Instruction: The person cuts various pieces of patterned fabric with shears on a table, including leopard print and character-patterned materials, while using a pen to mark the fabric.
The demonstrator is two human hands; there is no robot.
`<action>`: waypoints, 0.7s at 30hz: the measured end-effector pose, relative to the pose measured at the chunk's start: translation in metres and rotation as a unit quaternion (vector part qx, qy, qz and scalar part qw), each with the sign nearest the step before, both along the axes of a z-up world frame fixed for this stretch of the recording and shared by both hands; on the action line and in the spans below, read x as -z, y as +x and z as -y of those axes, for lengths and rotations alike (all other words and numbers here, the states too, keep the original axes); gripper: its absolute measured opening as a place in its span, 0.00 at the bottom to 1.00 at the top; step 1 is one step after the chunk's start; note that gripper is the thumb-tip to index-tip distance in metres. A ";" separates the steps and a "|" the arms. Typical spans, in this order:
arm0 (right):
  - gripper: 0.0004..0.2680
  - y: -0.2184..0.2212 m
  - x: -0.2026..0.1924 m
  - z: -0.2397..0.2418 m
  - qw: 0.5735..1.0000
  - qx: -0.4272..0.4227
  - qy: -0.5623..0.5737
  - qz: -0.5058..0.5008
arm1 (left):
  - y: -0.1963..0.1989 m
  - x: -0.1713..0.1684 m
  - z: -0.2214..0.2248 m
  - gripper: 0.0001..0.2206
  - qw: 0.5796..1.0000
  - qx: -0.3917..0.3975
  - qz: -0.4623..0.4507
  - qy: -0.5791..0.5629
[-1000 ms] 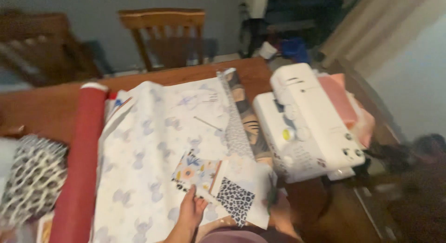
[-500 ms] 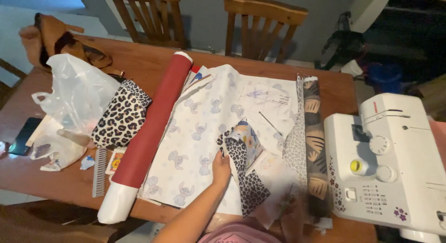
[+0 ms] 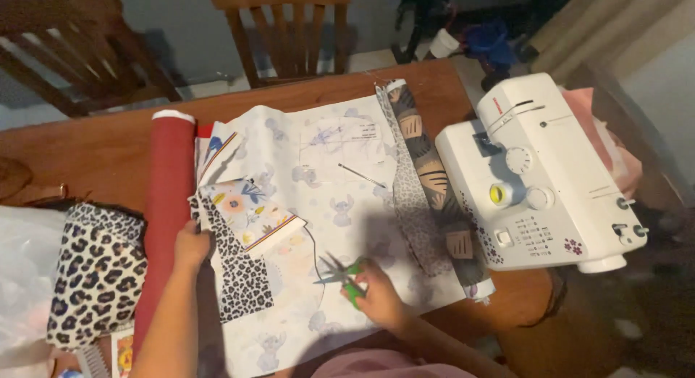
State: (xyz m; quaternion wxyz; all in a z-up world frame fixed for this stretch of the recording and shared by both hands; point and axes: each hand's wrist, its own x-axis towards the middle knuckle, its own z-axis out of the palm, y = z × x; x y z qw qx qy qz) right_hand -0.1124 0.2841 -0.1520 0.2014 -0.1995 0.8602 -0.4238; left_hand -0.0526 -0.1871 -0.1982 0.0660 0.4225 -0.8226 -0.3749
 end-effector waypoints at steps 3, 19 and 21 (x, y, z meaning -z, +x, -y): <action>0.15 -0.026 0.023 -0.025 0.981 0.061 0.033 -0.183 | 0.008 -0.019 -0.022 0.18 0.996 0.008 0.030 -0.081; 0.19 -0.095 0.035 -0.087 0.938 0.120 0.224 -0.237 | 0.054 -0.035 -0.072 0.20 0.886 -0.013 0.016 -0.464; 0.20 -0.100 0.037 -0.088 0.930 0.099 0.250 -0.251 | 0.050 -0.019 -0.069 0.19 0.898 0.003 0.058 -0.436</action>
